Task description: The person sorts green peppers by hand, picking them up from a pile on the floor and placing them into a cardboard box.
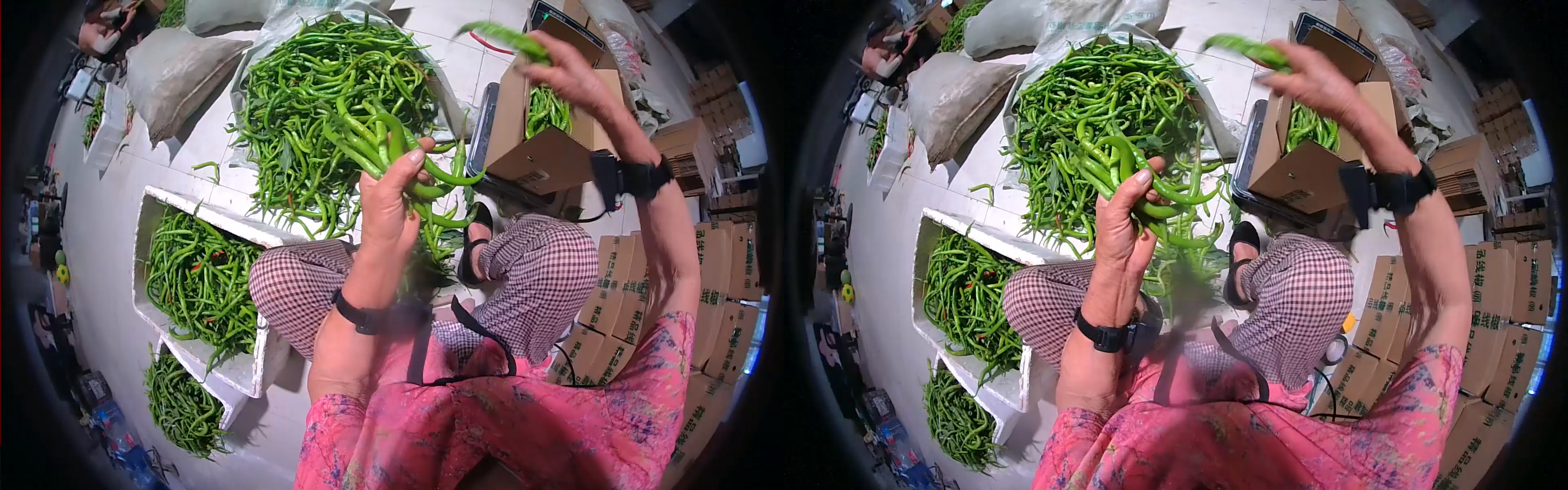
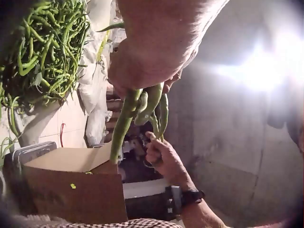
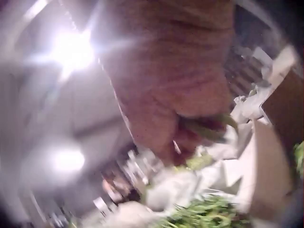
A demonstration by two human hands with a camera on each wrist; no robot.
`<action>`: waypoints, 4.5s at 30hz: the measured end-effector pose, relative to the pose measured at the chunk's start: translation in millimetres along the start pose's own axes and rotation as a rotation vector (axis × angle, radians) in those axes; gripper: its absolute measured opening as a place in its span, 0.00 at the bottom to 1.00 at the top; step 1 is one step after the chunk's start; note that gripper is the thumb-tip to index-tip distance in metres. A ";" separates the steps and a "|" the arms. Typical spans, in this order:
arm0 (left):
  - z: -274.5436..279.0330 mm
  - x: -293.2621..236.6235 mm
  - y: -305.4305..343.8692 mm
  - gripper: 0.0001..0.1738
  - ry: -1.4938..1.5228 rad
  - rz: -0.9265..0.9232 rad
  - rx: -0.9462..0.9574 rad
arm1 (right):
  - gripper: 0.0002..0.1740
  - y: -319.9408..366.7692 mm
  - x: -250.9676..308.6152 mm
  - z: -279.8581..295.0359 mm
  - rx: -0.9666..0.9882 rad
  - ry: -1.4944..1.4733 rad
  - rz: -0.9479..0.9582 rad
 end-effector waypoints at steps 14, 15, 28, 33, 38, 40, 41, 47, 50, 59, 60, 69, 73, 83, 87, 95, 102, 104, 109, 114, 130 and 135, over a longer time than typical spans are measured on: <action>-10.6 12.2 25.9 0.19 -0.007 0.246 0.112 | 0.20 148.5 84.4 -97.0 0.117 -1.411 -0.182; -13.4 12.7 28.9 0.19 -0.055 0.263 0.115 | 0.21 144.4 82.4 -119.2 0.169 -1.543 -0.139; 7.0 16.9 24.0 0.17 -0.518 0.339 -0.008 | 0.21 86.8 5.9 -200.0 0.110 -1.854 0.032; -3.4 28.2 19.4 0.16 -0.514 0.383 -0.045 | 0.25 88.3 -6.0 -204.7 0.146 -1.820 0.046; 17.0 24.1 14.3 0.14 -0.660 0.362 -0.049 | 0.25 95.1 -22.4 -219.8 0.159 -1.672 -0.110; 22.3 19.5 13.4 0.14 -0.701 0.372 -0.047 | 0.22 104.4 -23.1 -226.9 0.279 -1.372 -0.234; 24.0 18.2 13.0 0.14 -0.740 0.381 -0.040 | 0.22 108.6 -24.6 -229.8 0.282 -1.377 -0.234; 31.4 26.2 13.0 0.12 -1.027 0.502 -0.020 | 0.19 130.5 -48.2 -245.7 0.356 -0.787 -0.290; 34.1 34.0 13.8 0.13 -1.028 0.547 0.026 | 0.25 129.8 -49.9 -235.2 0.241 -1.099 -0.283; 25.7 36.8 16.6 0.18 -0.616 0.525 0.088 | 0.26 126.1 -38.0 -217.2 0.230 -1.955 -0.037; 24.3 35.6 17.4 0.19 -0.606 0.518 0.063 | 0.26 126.4 -35.6 -215.3 0.224 -1.930 -0.020; 26.0 31.5 16.0 0.20 -0.475 0.364 -0.025 | 0.28 128.7 -26.6 -210.8 0.260 -1.778 0.045; 21.8 33.5 16.0 0.22 -0.522 0.377 -0.003 | 0.28 130.4 -32.3 -215.7 0.205 -1.530 -0.006; 11.3 57.1 21.9 0.19 -0.549 0.484 0.031 | 0.23 122.7 -39.7 -231.7 0.122 -1.793 -0.081; 20.6 77.6 29.0 0.19 -0.633 0.553 0.034 | 0.23 117.5 -30.6 -240.5 0.080 -1.801 -0.113; 21.9 81.4 27.8 0.14 -0.746 0.500 0.043 | 0.21 112.9 -39.2 -242.3 -0.007 -1.706 -0.136; 37.3 65.6 19.3 0.13 -0.657 0.431 -0.061 | 0.22 120.8 -49.2 -227.8 -0.079 -1.501 -0.253; 37.9 68.9 20.4 0.14 -0.571 0.444 -0.061 | 0.24 123.2 -48.9 -231.2 -0.006 -1.606 -0.284; 31.2 76.9 21.3 0.14 -0.510 0.481 -0.022 | 0.31 123.4 -37.4 -237.6 0.102 -1.300 -0.171; 28.4 78.5 25.4 0.16 -0.432 0.439 -0.013 | 0.49 132.0 0.8 -208.0 0.021 -0.010 -0.085; 30.6 83.8 22.4 0.15 -0.399 0.425 0.043 | 0.24 141.6 -28.1 -208.4 0.156 -1.474 -0.149; 29.9 64.0 18.9 0.15 -0.320 0.375 0.021 | 0.21 138.3 -25.8 -181.0 -0.082 -1.939 -0.179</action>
Point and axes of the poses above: each hand's wrist, its own y-axis away from the middle knuckle, its own z-axis out of the back of the hand, x = y × z, the point moved 6 cm from there along -y, towards the middle knuckle, and after that the axes turned 11 degrees about x, right-handed, at the moved point
